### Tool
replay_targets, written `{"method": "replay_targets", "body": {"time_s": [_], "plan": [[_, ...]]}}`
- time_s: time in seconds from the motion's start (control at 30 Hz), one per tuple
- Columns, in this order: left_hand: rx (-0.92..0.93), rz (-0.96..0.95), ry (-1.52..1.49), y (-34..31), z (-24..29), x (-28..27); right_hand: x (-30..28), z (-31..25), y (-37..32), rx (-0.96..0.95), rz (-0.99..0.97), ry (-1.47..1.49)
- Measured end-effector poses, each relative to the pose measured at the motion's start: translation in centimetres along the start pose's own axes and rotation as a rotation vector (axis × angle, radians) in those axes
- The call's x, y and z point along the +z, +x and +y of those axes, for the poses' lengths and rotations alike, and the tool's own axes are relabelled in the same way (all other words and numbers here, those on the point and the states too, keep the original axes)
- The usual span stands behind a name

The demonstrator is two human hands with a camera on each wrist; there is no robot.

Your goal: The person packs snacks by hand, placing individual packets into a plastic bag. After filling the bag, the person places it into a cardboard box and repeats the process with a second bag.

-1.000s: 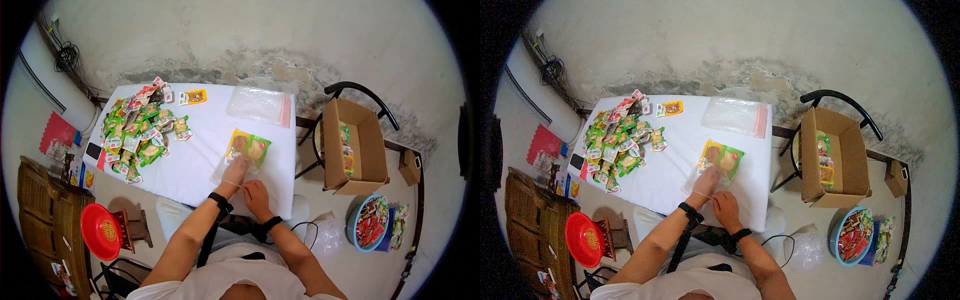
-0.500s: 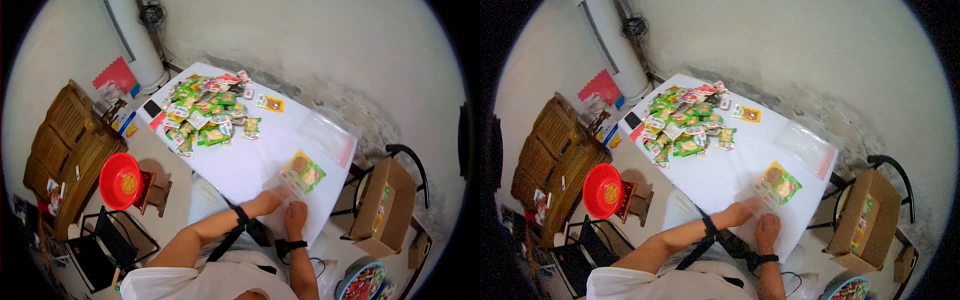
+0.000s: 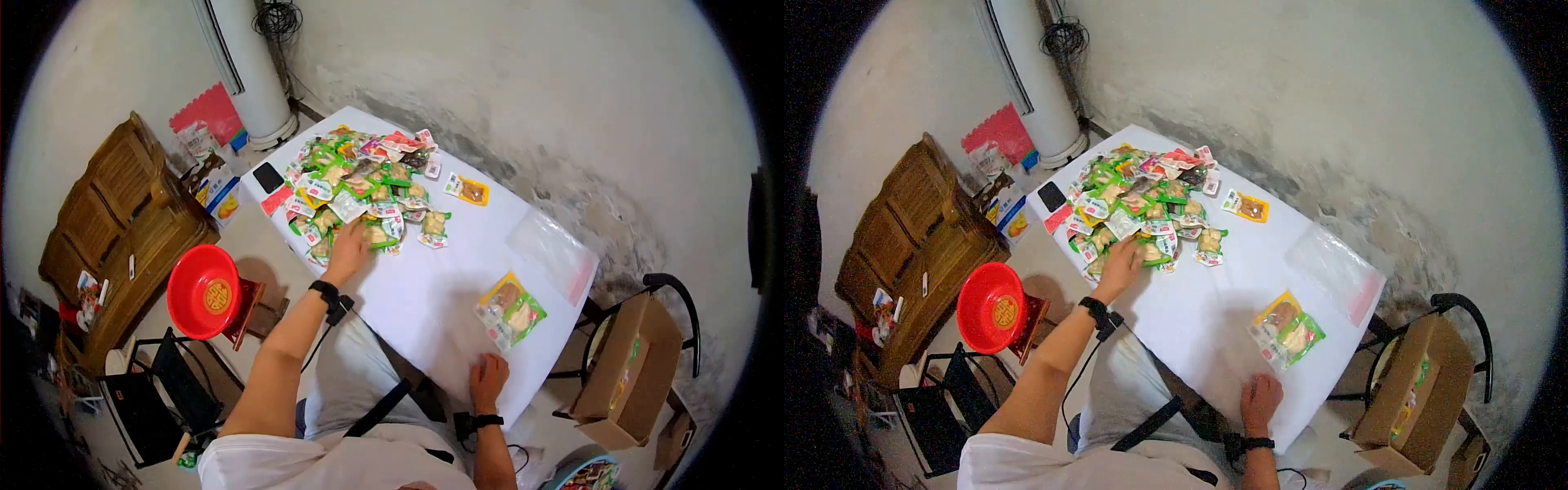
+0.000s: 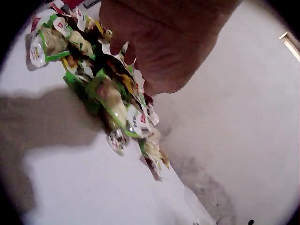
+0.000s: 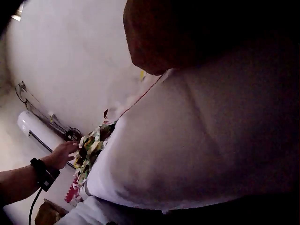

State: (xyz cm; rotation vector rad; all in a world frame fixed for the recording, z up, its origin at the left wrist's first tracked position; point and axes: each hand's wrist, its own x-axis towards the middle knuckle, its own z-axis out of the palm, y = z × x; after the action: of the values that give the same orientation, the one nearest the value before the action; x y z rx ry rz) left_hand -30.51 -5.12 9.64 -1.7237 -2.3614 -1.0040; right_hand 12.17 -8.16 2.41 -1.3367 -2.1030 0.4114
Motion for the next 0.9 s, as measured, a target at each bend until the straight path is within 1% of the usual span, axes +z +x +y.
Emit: {"method": "replay_targets", "body": {"time_s": [0.03, 0.07, 0.13, 0.2, 0.27, 0.3, 0.43, 0.53, 0.57, 0.63, 0.7, 0.73, 0.8, 0.83, 0.9], "plan": [[0.007, 0.057, 0.068, 0.4, -0.9, -0.2, 0.0, 0.1, -0.2, -0.002, -0.006, 0.001], [0.004, 0.059, 0.071, 0.9, -1.8, -0.4, 0.1, 0.2, -0.2, -0.03, 0.003, -0.008], [-0.032, 0.059, 0.226, 2.2, -2.9, -0.9, 0.3, 0.4, -0.2, -0.056, 0.019, -0.015], [-0.018, 0.027, 0.259, 3.9, -3.9, -1.1, 0.4, 0.5, -0.3, -0.065, 0.033, -0.037], [-0.004, -0.02, 0.475, 5.4, -4.0, -1.1, 0.4, 0.6, -0.2, -0.042, 0.016, -0.029], [-0.023, -0.072, 0.461, 5.9, -4.1, -1.0, 0.5, 0.6, -0.2, -0.026, -0.003, -0.018], [-0.003, -0.095, 0.401, 7.6, -4.0, -0.2, 0.3, 0.2, -0.1, -0.02, 0.017, -0.028], [0.055, -0.103, 0.411, 8.8, -3.9, 0.2, -0.3, -0.3, -0.1, -0.029, -0.001, -0.047], [0.014, -0.15, 0.441, 9.2, -3.8, 0.5, -0.3, -0.3, -0.1, -0.04, -0.008, -0.038], [-0.008, -0.158, 0.436, 9.4, -4.4, 1.5, -0.4, -0.2, 0.0, -0.052, -0.012, -0.034], [-0.084, -0.213, 0.416, 9.5, -4.0, 1.6, -0.4, -0.4, 0.0, -0.092, 0.024, -0.028], [-0.079, -0.215, 0.412, 9.5, -3.9, 1.7, -0.6, -0.5, 0.0, -0.088, 0.027, -0.032], [-0.036, -0.112, 0.333, 9.1, -3.4, 1.2, -0.8, -0.8, 0.1, -0.112, 0.018, -0.032], [-0.038, -0.114, 0.337, 8.9, -2.9, 0.7, -0.8, -0.8, 0.1, -0.111, 0.015, -0.029], [0.111, 0.004, 0.259, 8.1, -1.3, -0.7, -0.5, -0.7, 0.1, -0.127, 0.05, -0.05]]}}
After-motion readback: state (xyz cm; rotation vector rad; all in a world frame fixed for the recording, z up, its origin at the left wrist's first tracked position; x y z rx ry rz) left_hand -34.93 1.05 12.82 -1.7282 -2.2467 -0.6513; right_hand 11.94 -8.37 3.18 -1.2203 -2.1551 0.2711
